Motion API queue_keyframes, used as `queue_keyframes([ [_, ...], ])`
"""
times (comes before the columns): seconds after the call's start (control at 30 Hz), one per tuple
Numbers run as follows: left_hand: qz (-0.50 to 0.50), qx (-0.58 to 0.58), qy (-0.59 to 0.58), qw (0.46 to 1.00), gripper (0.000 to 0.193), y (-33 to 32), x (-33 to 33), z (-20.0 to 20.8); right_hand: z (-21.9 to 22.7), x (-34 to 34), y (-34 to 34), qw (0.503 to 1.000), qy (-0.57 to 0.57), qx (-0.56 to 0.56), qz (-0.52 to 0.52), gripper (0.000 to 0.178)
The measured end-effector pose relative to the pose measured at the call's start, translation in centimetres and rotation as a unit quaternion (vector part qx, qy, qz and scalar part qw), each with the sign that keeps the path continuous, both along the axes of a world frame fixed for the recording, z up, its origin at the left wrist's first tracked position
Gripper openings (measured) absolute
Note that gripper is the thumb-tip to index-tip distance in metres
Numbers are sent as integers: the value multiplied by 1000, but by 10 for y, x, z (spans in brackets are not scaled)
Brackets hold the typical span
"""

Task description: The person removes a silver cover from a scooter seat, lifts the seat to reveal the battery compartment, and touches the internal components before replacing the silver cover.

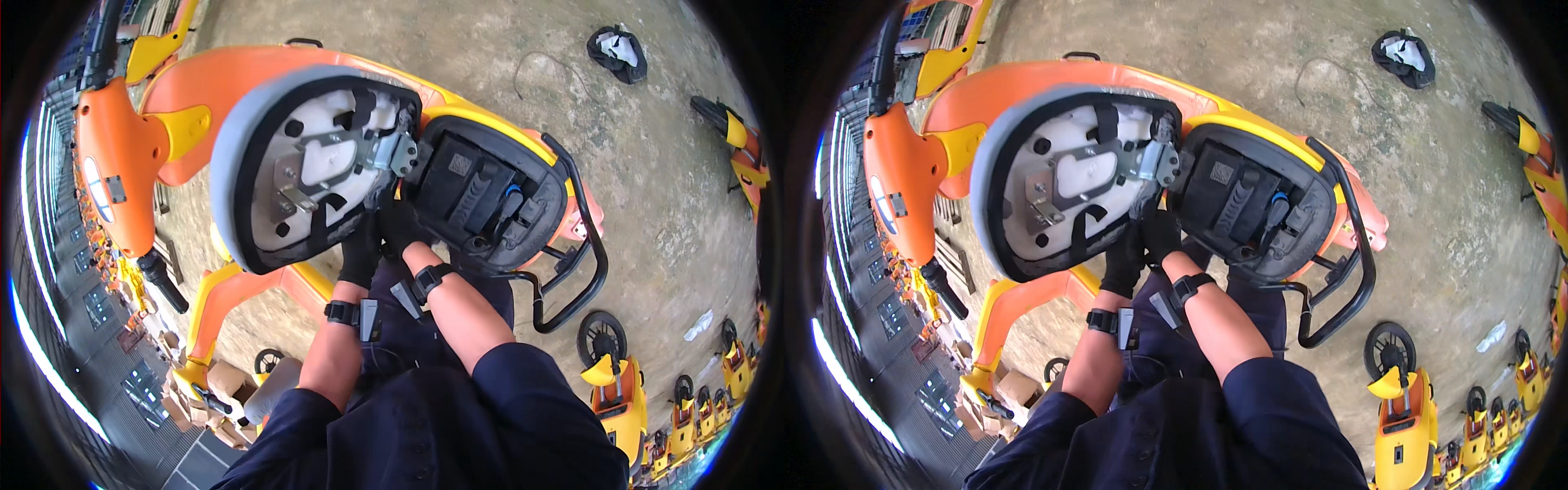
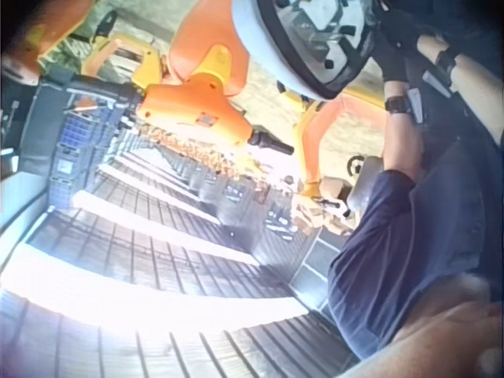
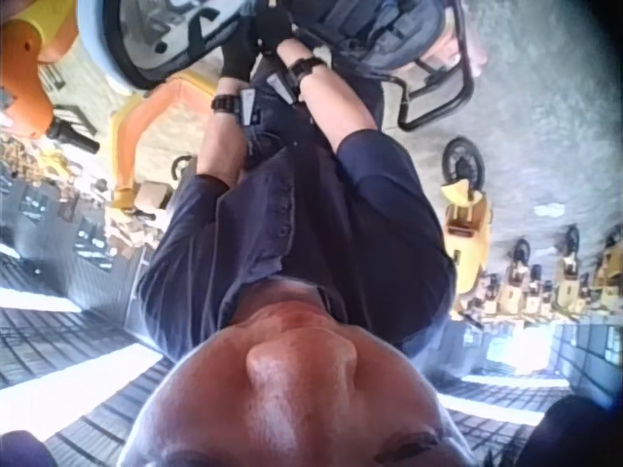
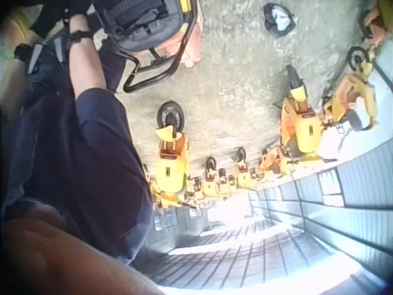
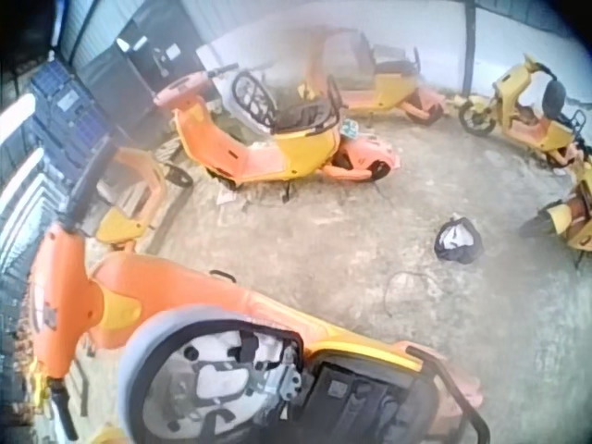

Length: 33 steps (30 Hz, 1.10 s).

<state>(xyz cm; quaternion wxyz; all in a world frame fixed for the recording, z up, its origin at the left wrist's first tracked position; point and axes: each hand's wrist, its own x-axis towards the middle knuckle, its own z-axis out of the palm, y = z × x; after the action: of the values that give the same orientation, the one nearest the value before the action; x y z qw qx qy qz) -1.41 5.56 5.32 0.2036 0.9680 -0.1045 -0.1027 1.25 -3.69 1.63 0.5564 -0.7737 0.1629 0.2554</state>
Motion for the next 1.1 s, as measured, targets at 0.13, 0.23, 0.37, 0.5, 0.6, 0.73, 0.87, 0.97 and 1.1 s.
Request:
queue_keyframes([
  [0.13,72,7,-105,992,35,-4,-1,-11,6,0,9,998,-4,30,-62,60],
  [0.23,170,-196,172,950,38,-10,-12,9,18,4,-10,993,105,44,-36,54],
  [0.37,277,-379,254,846,22,-13,-4,-3,7,23,-59,925,-204,-119,297,36],
  [0.5,455,-462,279,708,17,-2,-21,-24,62,103,-97,922,-250,-186,229,35],
  [0.6,577,-544,308,526,29,-40,5,0,61,166,-112,972,42,-172,152,44],
  [0.73,587,-635,405,296,40,-45,16,11,57,203,-129,881,-63,-187,431,55],
  [0.87,575,-627,343,399,35,-51,20,7,47,218,-143,864,-90,-162,467,48],
  [0.97,541,-613,282,502,32,-40,5,-31,53,233,-135,830,-125,-141,525,28],
  [1.1,375,-507,225,742,29,-31,-14,-46,28,230,-137,823,-126,-133,538,30],
])
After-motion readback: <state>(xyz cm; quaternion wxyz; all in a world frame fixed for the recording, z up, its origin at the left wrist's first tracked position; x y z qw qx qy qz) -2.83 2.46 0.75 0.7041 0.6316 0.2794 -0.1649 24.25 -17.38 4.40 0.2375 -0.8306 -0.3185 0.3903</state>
